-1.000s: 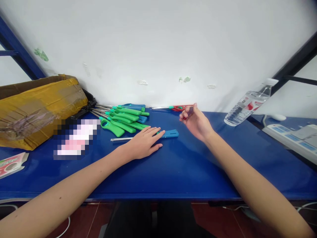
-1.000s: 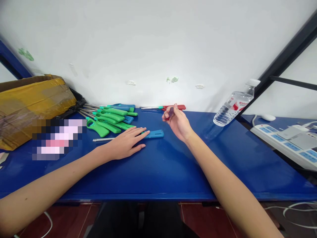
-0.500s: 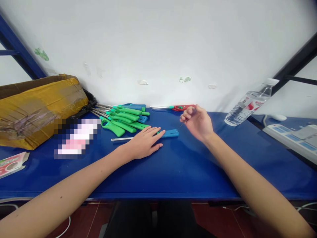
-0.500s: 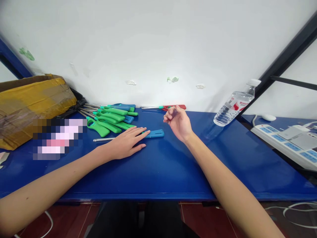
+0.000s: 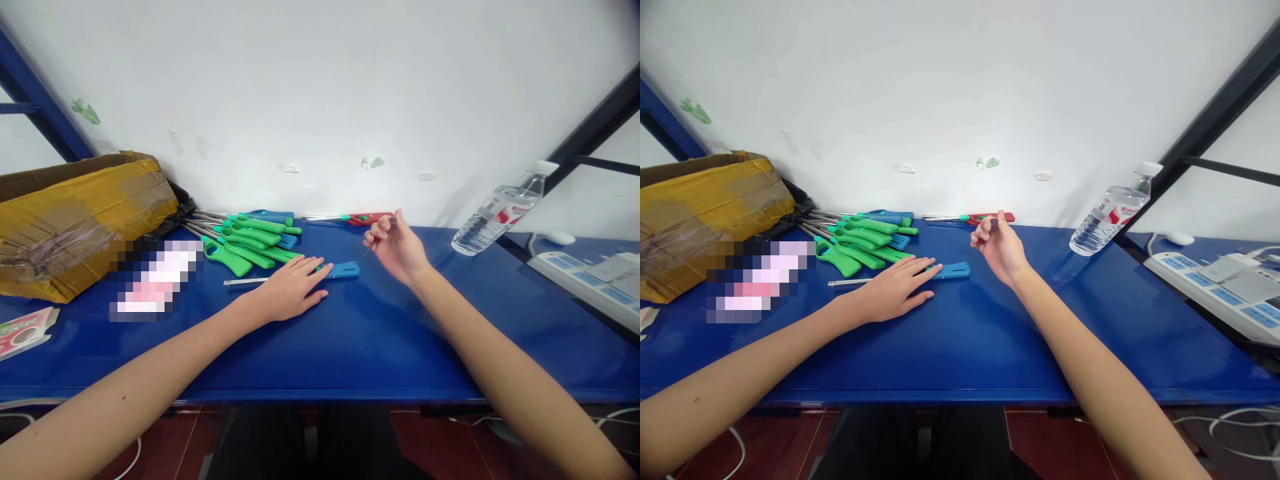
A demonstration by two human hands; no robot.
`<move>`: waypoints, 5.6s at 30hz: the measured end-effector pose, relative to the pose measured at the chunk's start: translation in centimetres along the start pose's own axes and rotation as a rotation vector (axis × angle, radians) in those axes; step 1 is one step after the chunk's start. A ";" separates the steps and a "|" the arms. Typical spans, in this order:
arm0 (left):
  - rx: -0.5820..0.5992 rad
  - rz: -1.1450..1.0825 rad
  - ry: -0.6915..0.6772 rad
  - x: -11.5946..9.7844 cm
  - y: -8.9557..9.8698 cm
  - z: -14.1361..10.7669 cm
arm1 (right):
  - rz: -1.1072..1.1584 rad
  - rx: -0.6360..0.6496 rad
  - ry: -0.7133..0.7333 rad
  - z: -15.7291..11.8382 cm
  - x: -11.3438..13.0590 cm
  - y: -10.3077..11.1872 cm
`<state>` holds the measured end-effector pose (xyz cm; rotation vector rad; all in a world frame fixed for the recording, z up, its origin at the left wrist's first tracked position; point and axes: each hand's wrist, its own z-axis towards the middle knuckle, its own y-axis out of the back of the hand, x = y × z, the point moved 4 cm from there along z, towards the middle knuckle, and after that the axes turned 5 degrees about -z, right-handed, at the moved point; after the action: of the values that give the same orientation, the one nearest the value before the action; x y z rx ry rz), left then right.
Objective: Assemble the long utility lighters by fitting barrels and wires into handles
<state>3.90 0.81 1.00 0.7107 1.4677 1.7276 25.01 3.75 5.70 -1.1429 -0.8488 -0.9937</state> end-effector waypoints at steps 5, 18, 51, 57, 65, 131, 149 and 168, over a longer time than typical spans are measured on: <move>-0.001 0.002 -0.004 0.0 0.0 0.0 | 0.036 -0.003 0.038 -0.2 0.1 0.0; -0.014 -0.009 -0.002 0.0 0.0 0.0 | 0.007 -0.097 0.055 -0.1 -0.1 0.4; -0.009 -0.022 -0.004 -0.1 0.1 0.1 | 0.028 0.074 -0.008 -0.5 0.0 -0.7; 0.014 -0.009 0.009 -0.2 0.0 0.1 | 0.043 0.032 0.012 -0.3 -0.2 0.1; 0.004 -0.032 0.011 -0.1 0.2 0.1 | 0.082 -0.066 0.026 -0.2 -0.4 0.2; -0.017 -0.063 -0.013 0.1 0.3 -0.1 | 0.046 -0.026 -0.003 -0.3 0.0 -0.3; -0.022 -0.067 -0.013 0.1 0.3 -0.2 | 0.005 0.038 -0.006 -0.6 0.1 -0.7; 0.007 -0.033 -0.002 0.1 0.2 -0.1 | 0.063 0.080 0.016 -0.4 -0.1 -0.4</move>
<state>3.71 0.83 1.16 0.6877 1.4770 1.6974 24.66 3.32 5.62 -1.0854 -0.8277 -0.9077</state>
